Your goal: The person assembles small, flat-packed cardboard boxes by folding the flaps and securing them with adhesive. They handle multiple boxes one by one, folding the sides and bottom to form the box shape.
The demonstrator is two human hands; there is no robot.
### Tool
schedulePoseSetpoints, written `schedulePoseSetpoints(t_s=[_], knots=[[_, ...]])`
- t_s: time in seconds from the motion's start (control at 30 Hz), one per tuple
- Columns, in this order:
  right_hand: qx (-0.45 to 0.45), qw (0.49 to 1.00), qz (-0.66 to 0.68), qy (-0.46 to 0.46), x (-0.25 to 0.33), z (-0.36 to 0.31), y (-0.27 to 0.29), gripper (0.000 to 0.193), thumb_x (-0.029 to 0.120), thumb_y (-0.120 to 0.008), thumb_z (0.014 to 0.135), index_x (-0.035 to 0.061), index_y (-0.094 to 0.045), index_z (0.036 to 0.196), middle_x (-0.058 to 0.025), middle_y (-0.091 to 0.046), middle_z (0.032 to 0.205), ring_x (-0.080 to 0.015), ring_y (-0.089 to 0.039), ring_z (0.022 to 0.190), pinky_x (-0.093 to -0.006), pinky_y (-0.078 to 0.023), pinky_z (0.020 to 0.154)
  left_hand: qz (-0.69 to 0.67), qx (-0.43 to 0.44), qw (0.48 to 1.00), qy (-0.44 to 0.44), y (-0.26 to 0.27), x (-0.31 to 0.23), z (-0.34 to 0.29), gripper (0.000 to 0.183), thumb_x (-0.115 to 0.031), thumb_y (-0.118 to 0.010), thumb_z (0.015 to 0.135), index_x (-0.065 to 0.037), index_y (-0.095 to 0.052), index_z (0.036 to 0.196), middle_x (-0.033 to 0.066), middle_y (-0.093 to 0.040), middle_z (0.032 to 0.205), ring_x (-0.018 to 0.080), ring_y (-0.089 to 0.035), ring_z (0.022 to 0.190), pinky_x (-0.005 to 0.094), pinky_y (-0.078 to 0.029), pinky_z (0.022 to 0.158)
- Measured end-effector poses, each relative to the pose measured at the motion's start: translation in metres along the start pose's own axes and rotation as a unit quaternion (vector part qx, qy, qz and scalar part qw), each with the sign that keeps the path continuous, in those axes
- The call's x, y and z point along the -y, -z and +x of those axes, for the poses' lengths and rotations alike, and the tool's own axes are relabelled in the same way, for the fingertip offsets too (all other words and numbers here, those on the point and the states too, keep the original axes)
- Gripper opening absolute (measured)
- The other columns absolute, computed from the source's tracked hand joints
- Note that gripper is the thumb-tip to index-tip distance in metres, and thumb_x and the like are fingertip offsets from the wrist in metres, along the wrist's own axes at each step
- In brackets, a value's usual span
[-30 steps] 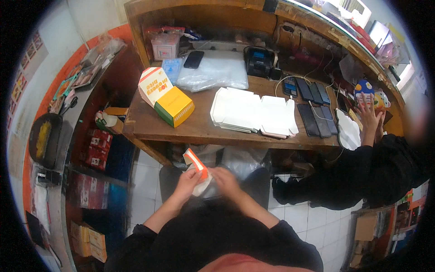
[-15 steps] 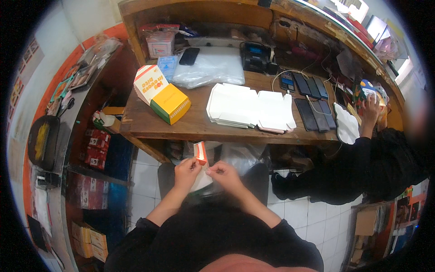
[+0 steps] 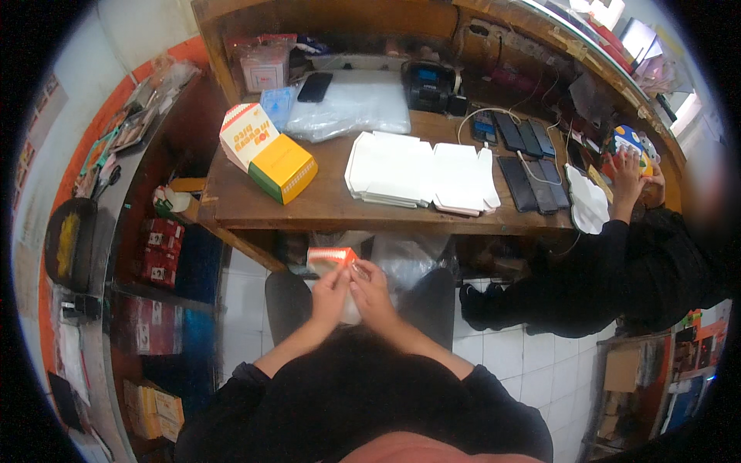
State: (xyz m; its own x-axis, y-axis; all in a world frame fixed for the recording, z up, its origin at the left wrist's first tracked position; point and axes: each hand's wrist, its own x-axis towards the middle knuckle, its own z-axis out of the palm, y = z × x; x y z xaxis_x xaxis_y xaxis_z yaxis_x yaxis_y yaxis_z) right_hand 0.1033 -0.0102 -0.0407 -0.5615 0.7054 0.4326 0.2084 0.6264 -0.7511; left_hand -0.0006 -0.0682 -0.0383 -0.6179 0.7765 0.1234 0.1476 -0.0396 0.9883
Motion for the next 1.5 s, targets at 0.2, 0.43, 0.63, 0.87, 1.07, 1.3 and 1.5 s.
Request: schedulePoseSetpoints(t_s=[0.2,0.43,0.63,0.87,1.07,1.3,1.5], knots=[[0.033,0.998,0.034,-0.031,0.004,0.013,0.014,0.061,0.01,-0.061,0.077,0.0153,-0.039,0.134,-0.0198,-0.046,0.118,-0.0392,-0.049,0.108,-0.0441,-0.042,0.091,-0.055,0.075,0.992,0.088,0.0,-0.002,0.008,0.014,-0.01,-0.057,0.089,0.002,-0.062,0.095,0.0034,-0.064,0.085,0.0072,-0.059,0.076,0.0228,-0.049,0.068],[0.082,0.988,0.1,-0.081,0.015,0.065,0.079,0.047,0.013,-0.053,0.086,0.0126,-0.039,0.131,-0.0185,-0.053,0.118,-0.0302,-0.056,0.106,-0.0374,-0.043,0.089,0.2,-0.031,0.949,-0.242,0.028,-0.094,0.058,0.04,-0.037,-0.054,0.092,-0.003,-0.054,0.113,0.0028,-0.061,0.095,0.0109,-0.055,0.086,0.0247,-0.044,0.079],[0.051,0.946,0.29,-0.138,0.022,0.095,0.073,0.04,0.027,-0.054,0.09,0.0078,-0.043,0.124,-0.0137,-0.06,0.106,-0.0205,-0.058,0.097,-0.0333,-0.046,0.08,-0.304,0.155,0.939,0.039,0.011,-0.087,0.075,0.031,-0.04,-0.047,0.096,-0.01,-0.053,0.091,-0.002,-0.054,0.08,0.0051,-0.05,0.076,0.0219,-0.042,0.069],[-0.029,0.926,0.3,-0.227,0.04,0.1,0.056,0.031,0.03,-0.058,0.088,0.001,-0.061,0.1,-0.0062,-0.064,0.08,-0.0116,-0.058,0.072,-0.0284,-0.047,0.066,-0.042,-0.005,0.995,-0.092,-0.003,-0.093,0.077,0.032,-0.027,-0.056,0.092,-0.003,-0.051,0.072,-0.0016,-0.053,0.069,0.0039,-0.045,0.068,0.0218,-0.039,0.061],[0.137,0.964,0.077,-0.215,0.045,0.088,0.066,0.033,0.034,-0.057,0.089,0.0027,-0.061,0.1,-0.0097,-0.064,0.079,-0.0155,-0.061,0.07,-0.0305,-0.048,0.068,-0.122,-0.071,0.99,-0.022,0.007,-0.088,0.084,0.029,-0.028,-0.057,0.092,-0.001,-0.055,0.08,-0.0011,-0.053,0.068,0.0056,-0.048,0.069,0.0228,-0.042,0.063],[-0.023,0.962,0.229,-0.144,0.034,0.089,0.044,0.036,0.026,-0.047,0.095,-0.0001,-0.048,0.12,-0.0133,-0.058,0.111,-0.0158,-0.053,0.103,-0.0316,-0.041,0.09,-0.041,-0.045,0.997,-0.043,0.014,-0.075,0.09,0.029,-0.026,-0.059,0.091,-0.001,-0.053,0.077,-0.0031,-0.052,0.066,0.0041,-0.042,0.06,0.0219,-0.037,0.054],[-0.102,0.918,0.373,-0.088,0.031,0.087,0.029,0.047,0.018,-0.049,0.095,0.0,-0.033,0.135,-0.0098,-0.048,0.126,-0.0133,-0.047,0.111,-0.0287,-0.038,0.095,-0.162,0.065,0.979,0.101,0.012,-0.06,0.074,0.027,-0.024,-0.051,0.095,0.0,-0.054,0.109,0.007,-0.059,0.101,0.0101,-0.05,0.097,0.0256,-0.039,0.088]])
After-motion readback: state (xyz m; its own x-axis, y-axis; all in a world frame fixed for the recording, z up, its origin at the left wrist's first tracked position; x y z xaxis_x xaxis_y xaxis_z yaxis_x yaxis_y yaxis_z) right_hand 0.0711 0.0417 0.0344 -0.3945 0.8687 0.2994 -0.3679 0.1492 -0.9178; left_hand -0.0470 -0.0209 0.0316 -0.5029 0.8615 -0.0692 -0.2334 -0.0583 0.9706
